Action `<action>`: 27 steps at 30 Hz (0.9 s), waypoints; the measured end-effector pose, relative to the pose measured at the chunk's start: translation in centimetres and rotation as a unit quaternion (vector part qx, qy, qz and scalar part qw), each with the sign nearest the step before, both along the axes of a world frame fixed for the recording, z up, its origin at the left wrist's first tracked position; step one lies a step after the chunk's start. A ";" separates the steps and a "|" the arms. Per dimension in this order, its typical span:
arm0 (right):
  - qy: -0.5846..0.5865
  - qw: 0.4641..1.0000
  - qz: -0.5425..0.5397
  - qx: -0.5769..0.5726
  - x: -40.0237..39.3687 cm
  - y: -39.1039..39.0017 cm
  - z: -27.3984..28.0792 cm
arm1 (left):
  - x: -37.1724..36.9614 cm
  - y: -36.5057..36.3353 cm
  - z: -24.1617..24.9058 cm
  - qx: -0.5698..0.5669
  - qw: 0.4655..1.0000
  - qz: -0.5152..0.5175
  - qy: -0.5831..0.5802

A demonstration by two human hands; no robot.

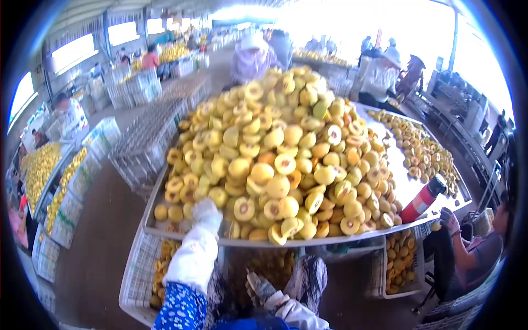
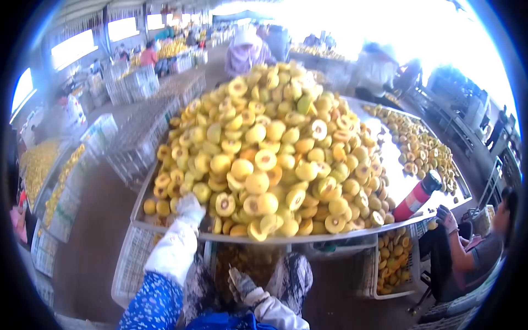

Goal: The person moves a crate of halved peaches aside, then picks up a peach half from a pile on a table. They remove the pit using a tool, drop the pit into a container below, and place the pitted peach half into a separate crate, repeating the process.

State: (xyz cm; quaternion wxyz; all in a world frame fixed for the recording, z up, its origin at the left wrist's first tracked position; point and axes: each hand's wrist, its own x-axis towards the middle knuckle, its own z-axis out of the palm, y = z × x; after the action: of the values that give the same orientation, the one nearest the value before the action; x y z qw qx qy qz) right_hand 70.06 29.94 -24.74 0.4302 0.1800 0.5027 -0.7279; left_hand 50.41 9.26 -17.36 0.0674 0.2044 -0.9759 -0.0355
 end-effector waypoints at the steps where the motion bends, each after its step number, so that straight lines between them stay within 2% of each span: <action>1: 0.002 1.000 -0.004 -0.007 0.0 -0.2 -1.1 | 0.4 0.2 0.0 0.002 1.000 0.015 0.010; 3: 0.012 1.000 0.000 -0.017 0.4 -0.5 -1.9 | 1.5 0.9 0.9 0.041 0.998 0.041 -0.001; 5: 0.021 0.999 0.001 -0.027 0.8 -0.7 -2.1 | 2.1 0.9 0.6 0.028 0.999 0.033 -0.002; 9: 0.033 0.998 -0.002 -0.044 1.7 -0.9 -2.5 | 2.2 1.3 1.6 0.107 0.991 0.078 0.000; 11: 0.043 0.998 -0.012 -0.049 1.3 -0.6 -2.5 | 2.2 1.1 1.1 0.130 0.987 0.089 0.036; 13: 0.053 0.997 -0.025 -0.055 1.0 0.0 -2.9 | 2.7 -0.2 1.2 0.208 0.976 0.061 0.029; 15: 0.058 0.995 -0.035 -0.068 0.8 0.8 -3.2 | 3.4 -1.0 1.0 0.239 0.971 0.018 -0.006; 19: 0.067 0.991 -0.052 -0.102 1.2 2.1 -3.8 | 5.6 0.1 1.5 0.168 0.981 -0.058 -0.076; 20: 0.075 0.991 -0.056 -0.099 1.3 2.1 -3.5 | 6.0 0.3 1.2 0.118 0.986 -0.090 -0.078; 23: 0.117 0.989 -0.057 -0.066 1.9 1.6 -0.7 | 6.5 0.6 -0.3 0.055 0.993 -0.098 0.039; 24: 0.111 0.978 -0.042 -0.170 1.3 2.0 -2.4 | 6.3 0.7 0.0 0.138 0.988 -0.070 -0.020; 27: 0.142 0.975 -0.064 -0.158 0.7 1.9 -3.0 | 4.8 -1.3 -2.3 0.364 0.913 -0.071 0.167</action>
State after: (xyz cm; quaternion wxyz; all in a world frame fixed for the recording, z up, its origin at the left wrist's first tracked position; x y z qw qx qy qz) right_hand 70.74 31.84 -27.74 0.3303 0.0366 0.4249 -0.8420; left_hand 55.26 7.98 -19.63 0.1473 0.1360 -0.8819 -0.4267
